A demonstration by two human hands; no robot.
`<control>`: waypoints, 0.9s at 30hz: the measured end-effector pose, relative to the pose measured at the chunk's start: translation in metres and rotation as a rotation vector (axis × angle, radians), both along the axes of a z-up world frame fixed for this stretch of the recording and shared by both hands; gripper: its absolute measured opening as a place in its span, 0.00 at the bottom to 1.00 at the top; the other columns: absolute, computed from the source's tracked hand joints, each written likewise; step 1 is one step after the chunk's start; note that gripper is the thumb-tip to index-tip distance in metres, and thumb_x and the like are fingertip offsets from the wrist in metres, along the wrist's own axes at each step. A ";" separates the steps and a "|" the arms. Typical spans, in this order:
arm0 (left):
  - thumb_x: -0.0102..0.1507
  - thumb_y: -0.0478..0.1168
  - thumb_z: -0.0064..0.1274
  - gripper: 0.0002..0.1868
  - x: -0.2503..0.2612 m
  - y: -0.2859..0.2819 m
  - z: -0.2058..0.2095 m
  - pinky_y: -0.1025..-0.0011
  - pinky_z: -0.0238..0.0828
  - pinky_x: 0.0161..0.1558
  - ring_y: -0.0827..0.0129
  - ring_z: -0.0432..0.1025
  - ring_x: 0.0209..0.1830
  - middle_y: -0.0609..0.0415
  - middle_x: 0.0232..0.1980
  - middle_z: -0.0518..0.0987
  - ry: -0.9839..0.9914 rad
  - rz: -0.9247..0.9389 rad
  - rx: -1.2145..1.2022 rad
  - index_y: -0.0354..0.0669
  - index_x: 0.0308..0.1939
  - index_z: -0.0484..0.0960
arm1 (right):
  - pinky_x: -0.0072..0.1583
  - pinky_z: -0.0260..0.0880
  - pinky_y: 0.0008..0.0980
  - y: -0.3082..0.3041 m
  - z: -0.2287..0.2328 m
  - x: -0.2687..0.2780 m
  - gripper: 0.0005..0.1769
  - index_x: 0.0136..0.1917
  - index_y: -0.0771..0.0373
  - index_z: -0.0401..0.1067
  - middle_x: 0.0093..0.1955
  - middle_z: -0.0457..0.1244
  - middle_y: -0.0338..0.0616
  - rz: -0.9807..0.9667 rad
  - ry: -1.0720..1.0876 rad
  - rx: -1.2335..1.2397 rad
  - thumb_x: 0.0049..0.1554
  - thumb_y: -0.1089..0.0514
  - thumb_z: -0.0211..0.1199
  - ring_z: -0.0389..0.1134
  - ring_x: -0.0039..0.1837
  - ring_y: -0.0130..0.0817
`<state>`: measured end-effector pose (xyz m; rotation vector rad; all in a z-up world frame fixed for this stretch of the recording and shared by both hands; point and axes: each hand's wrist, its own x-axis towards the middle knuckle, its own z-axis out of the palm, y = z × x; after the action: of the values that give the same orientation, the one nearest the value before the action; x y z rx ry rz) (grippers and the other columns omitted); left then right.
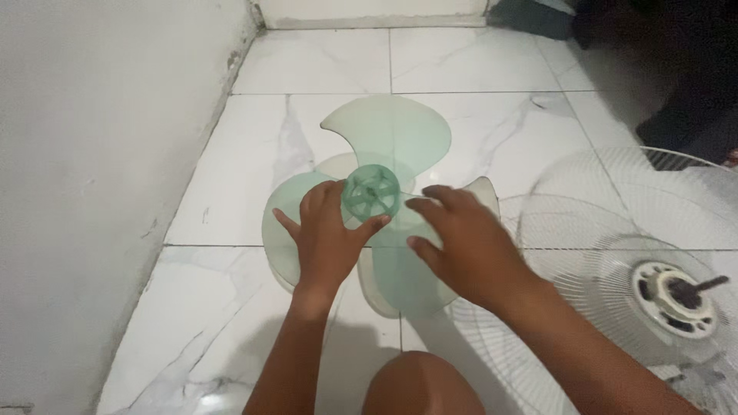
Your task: The person disassembles a standing electric fan by hand and with a screwdriver. They remove the front grille, the fan blades, and the central hub nut, then proceed to unscrew the motor housing from the fan's neck.
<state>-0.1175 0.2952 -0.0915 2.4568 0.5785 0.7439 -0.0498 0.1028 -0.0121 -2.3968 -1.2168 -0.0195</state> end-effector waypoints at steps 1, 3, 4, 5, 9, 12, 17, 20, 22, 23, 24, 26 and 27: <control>0.53 0.62 0.67 0.44 0.000 0.003 -0.003 0.20 0.18 0.66 0.54 0.57 0.73 0.49 0.67 0.70 0.010 0.007 0.002 0.40 0.65 0.72 | 0.67 0.62 0.48 0.010 -0.009 0.001 0.29 0.67 0.60 0.69 0.71 0.59 0.56 0.030 -0.010 -0.026 0.54 0.53 0.68 0.59 0.71 0.52; 0.52 0.61 0.68 0.44 -0.001 0.008 -0.009 0.20 0.17 0.66 0.53 0.56 0.73 0.49 0.67 0.70 0.032 0.016 0.006 0.40 0.64 0.73 | 0.67 0.62 0.48 0.030 -0.028 0.006 0.32 0.68 0.60 0.67 0.73 0.58 0.55 0.091 -0.029 -0.079 0.52 0.54 0.68 0.58 0.72 0.54; 0.52 0.60 0.68 0.43 -0.002 0.010 -0.013 0.20 0.17 0.66 0.53 0.56 0.73 0.49 0.66 0.70 0.045 0.019 0.009 0.41 0.64 0.73 | 0.68 0.61 0.48 0.038 -0.038 0.009 0.33 0.69 0.59 0.66 0.73 0.57 0.56 0.100 -0.044 -0.123 0.52 0.55 0.68 0.58 0.73 0.53; 0.52 0.60 0.69 0.42 -0.002 0.012 -0.016 0.21 0.17 0.67 0.53 0.55 0.73 0.49 0.66 0.70 0.058 0.020 0.012 0.42 0.63 0.74 | 0.69 0.61 0.48 0.047 -0.048 0.011 0.34 0.70 0.58 0.65 0.74 0.55 0.57 0.107 -0.060 -0.166 0.52 0.55 0.68 0.57 0.73 0.53; 0.52 0.58 0.69 0.40 -0.002 0.017 -0.031 0.20 0.18 0.67 0.55 0.57 0.74 0.51 0.66 0.71 0.122 0.067 -0.036 0.42 0.62 0.75 | 0.70 0.58 0.49 0.070 -0.084 0.018 0.36 0.74 0.54 0.60 0.78 0.49 0.57 0.072 -0.006 -0.321 0.54 0.55 0.67 0.52 0.77 0.54; 0.52 0.57 0.68 0.37 -0.001 0.018 -0.045 0.21 0.18 0.68 0.56 0.56 0.74 0.54 0.66 0.71 0.216 0.092 -0.090 0.45 0.59 0.76 | 0.71 0.59 0.47 0.076 -0.106 0.019 0.38 0.75 0.52 0.58 0.80 0.47 0.54 0.044 0.045 -0.375 0.54 0.55 0.66 0.50 0.79 0.51; 0.50 0.57 0.69 0.39 0.002 0.018 -0.068 0.22 0.18 0.68 0.53 0.55 0.72 0.53 0.64 0.71 0.281 0.094 0.009 0.44 0.60 0.74 | 0.72 0.59 0.46 0.078 -0.135 0.018 0.42 0.77 0.50 0.54 0.81 0.44 0.54 0.025 0.121 -0.392 0.52 0.58 0.65 0.47 0.80 0.52; 0.54 0.56 0.66 0.33 0.000 0.017 -0.083 0.20 0.20 0.68 0.56 0.57 0.73 0.55 0.65 0.72 0.247 0.094 -0.056 0.46 0.58 0.75 | 0.73 0.57 0.48 0.076 -0.153 0.017 0.41 0.77 0.51 0.54 0.82 0.45 0.53 0.017 0.091 -0.398 0.53 0.58 0.64 0.47 0.81 0.52; 0.55 0.56 0.65 0.34 0.002 0.018 -0.088 0.20 0.21 0.68 0.55 0.57 0.73 0.55 0.65 0.71 0.257 0.092 -0.030 0.44 0.59 0.75 | 0.74 0.56 0.48 0.077 -0.159 0.020 0.41 0.78 0.51 0.53 0.82 0.44 0.54 0.018 0.056 -0.401 0.54 0.58 0.63 0.46 0.81 0.54; 0.55 0.56 0.65 0.35 0.002 0.018 -0.088 0.20 0.21 0.69 0.55 0.58 0.73 0.54 0.65 0.71 0.260 0.090 -0.014 0.44 0.60 0.74 | 0.74 0.56 0.48 0.077 -0.159 0.019 0.41 0.79 0.51 0.53 0.82 0.44 0.54 0.019 0.051 -0.398 0.55 0.59 0.62 0.46 0.81 0.54; 0.56 0.57 0.64 0.34 0.002 0.016 -0.086 0.21 0.21 0.69 0.53 0.56 0.74 0.55 0.65 0.71 0.310 0.084 -0.026 0.44 0.60 0.74 | 0.73 0.57 0.47 0.076 -0.155 0.020 0.42 0.80 0.50 0.52 0.83 0.43 0.55 0.020 0.046 -0.395 0.55 0.60 0.61 0.45 0.81 0.55; 0.58 0.58 0.63 0.33 0.004 0.017 -0.075 0.22 0.20 0.71 0.49 0.52 0.76 0.55 0.66 0.70 0.401 0.073 -0.034 0.45 0.61 0.74 | 0.74 0.54 0.46 0.079 -0.140 0.020 0.45 0.82 0.45 0.49 0.84 0.38 0.49 -0.016 0.191 -0.482 0.55 0.58 0.62 0.41 0.83 0.50; 0.56 0.58 0.65 0.39 0.006 0.017 -0.068 0.21 0.21 0.68 0.46 0.51 0.76 0.52 0.68 0.68 0.373 0.074 -0.009 0.43 0.64 0.71 | 0.75 0.53 0.46 0.080 -0.129 0.020 0.47 0.83 0.42 0.47 0.85 0.36 0.47 -0.036 0.263 -0.526 0.55 0.57 0.63 0.39 0.83 0.48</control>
<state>-0.1119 0.3120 -0.1594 2.5929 0.8105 0.3062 -0.0302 0.1827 -0.1414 -2.7411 -1.1566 0.6600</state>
